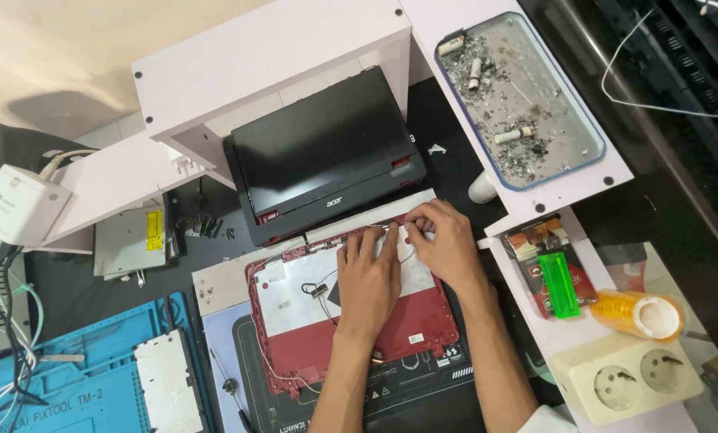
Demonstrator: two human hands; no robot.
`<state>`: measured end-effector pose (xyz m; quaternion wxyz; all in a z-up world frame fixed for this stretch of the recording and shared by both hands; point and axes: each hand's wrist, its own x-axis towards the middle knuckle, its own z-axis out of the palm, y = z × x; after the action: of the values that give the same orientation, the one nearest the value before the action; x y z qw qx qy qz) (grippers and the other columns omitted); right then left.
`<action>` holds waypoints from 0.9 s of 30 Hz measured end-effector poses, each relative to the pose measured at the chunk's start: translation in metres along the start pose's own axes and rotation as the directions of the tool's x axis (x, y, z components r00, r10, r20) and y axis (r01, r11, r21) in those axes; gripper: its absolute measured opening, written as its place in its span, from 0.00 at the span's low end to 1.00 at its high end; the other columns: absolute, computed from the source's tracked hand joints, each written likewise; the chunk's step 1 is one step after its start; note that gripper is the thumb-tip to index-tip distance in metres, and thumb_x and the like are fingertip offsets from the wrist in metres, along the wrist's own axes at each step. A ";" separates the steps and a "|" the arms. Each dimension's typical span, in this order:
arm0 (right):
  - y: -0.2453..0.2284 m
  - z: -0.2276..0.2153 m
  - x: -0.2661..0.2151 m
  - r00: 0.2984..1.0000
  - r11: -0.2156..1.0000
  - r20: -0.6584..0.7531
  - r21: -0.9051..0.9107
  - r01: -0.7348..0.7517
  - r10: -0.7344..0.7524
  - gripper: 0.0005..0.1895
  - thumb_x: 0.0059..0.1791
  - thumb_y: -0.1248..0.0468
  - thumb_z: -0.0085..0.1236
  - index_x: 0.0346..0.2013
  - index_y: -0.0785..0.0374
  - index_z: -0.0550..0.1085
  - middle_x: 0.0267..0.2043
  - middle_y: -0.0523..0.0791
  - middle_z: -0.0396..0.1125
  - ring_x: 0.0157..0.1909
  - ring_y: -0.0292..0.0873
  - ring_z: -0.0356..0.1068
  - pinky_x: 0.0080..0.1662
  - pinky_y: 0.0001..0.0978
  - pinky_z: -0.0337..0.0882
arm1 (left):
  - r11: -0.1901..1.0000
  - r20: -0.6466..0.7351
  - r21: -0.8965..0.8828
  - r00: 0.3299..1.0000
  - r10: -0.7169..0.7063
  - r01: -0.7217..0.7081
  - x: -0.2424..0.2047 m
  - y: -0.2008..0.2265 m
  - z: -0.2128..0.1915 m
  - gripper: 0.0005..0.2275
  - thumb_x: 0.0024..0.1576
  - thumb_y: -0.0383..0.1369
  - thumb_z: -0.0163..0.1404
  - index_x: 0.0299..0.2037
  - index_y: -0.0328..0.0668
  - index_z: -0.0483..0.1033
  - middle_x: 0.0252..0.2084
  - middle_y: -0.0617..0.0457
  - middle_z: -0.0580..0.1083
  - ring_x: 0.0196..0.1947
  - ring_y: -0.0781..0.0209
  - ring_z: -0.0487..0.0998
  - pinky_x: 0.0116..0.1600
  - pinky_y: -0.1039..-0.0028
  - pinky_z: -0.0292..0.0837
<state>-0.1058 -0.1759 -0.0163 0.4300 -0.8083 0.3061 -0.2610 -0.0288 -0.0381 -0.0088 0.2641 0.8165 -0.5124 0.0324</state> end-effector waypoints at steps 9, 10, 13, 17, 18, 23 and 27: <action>-0.003 -0.002 0.000 0.999 1.000 0.050 -0.012 -0.004 0.005 0.04 0.43 0.72 0.63 0.33 0.66 0.79 0.31 0.45 0.70 0.32 0.39 0.73 0.37 0.30 0.74 | 1.000 -0.017 -0.022 1.000 -0.008 0.008 -0.001 -0.002 -0.001 0.22 0.53 0.25 0.54 0.60 0.39 0.75 0.53 0.45 0.71 0.53 0.48 0.70 0.56 0.57 0.63; -0.003 -0.002 0.000 0.999 1.000 0.053 -0.015 0.003 -0.002 0.04 0.43 0.72 0.63 0.33 0.66 0.79 0.31 0.45 0.70 0.32 0.39 0.73 0.37 0.30 0.74 | 1.000 -0.024 -0.022 1.000 -0.012 0.011 0.000 -0.003 -0.001 0.22 0.53 0.25 0.54 0.60 0.39 0.75 0.53 0.45 0.71 0.53 0.48 0.70 0.56 0.57 0.63; -0.003 0.000 -0.001 0.998 1.000 0.057 -0.027 0.000 0.002 0.04 0.43 0.73 0.63 0.33 0.67 0.79 0.33 0.45 0.71 0.32 0.39 0.73 0.37 0.29 0.75 | 1.000 -0.014 -0.022 1.000 -0.008 0.008 -0.001 -0.003 -0.003 0.21 0.54 0.25 0.54 0.60 0.39 0.75 0.54 0.46 0.71 0.53 0.48 0.70 0.56 0.56 0.63; -0.003 0.001 -0.003 0.999 0.998 0.023 -0.060 0.028 -0.026 0.04 0.44 0.73 0.63 0.33 0.67 0.79 0.32 0.46 0.71 0.32 0.40 0.73 0.38 0.31 0.73 | 0.999 -0.020 -0.049 1.000 0.004 -0.005 -0.002 -0.002 -0.005 0.20 0.54 0.25 0.54 0.59 0.40 0.75 0.54 0.46 0.71 0.53 0.47 0.70 0.55 0.57 0.63; -0.004 0.001 -0.003 1.000 0.998 0.025 -0.054 0.012 -0.011 0.04 0.44 0.73 0.63 0.33 0.67 0.79 0.32 0.46 0.71 0.32 0.40 0.73 0.38 0.31 0.73 | 0.999 -0.015 -0.049 1.000 -0.011 0.010 -0.003 -0.003 -0.003 0.19 0.55 0.25 0.54 0.58 0.41 0.76 0.54 0.46 0.71 0.53 0.48 0.70 0.55 0.57 0.63; -0.003 0.004 -0.005 0.999 0.998 0.004 -0.056 0.037 -0.037 0.05 0.46 0.73 0.63 0.36 0.68 0.79 0.33 0.46 0.71 0.32 0.39 0.72 0.36 0.30 0.72 | 0.998 -0.026 -0.062 1.000 0.001 -0.002 -0.005 -0.003 -0.006 0.20 0.55 0.25 0.53 0.59 0.41 0.76 0.53 0.46 0.71 0.52 0.47 0.70 0.54 0.58 0.63; 0.000 0.011 -0.003 0.991 0.990 -0.066 -0.097 0.106 -0.113 0.05 0.44 0.75 0.63 0.35 0.69 0.79 0.32 0.47 0.71 0.30 0.40 0.71 0.35 0.30 0.72 | 0.991 -0.073 -0.136 0.997 0.003 -0.013 -0.005 -0.010 -0.004 0.18 0.55 0.24 0.53 0.57 0.40 0.76 0.52 0.49 0.73 0.52 0.49 0.71 0.54 0.60 0.64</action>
<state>-0.1005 -0.1676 -0.0223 0.3657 -0.8331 0.2883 -0.2983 -0.0219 -0.0284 -0.0107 0.3375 0.7927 -0.5069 0.0279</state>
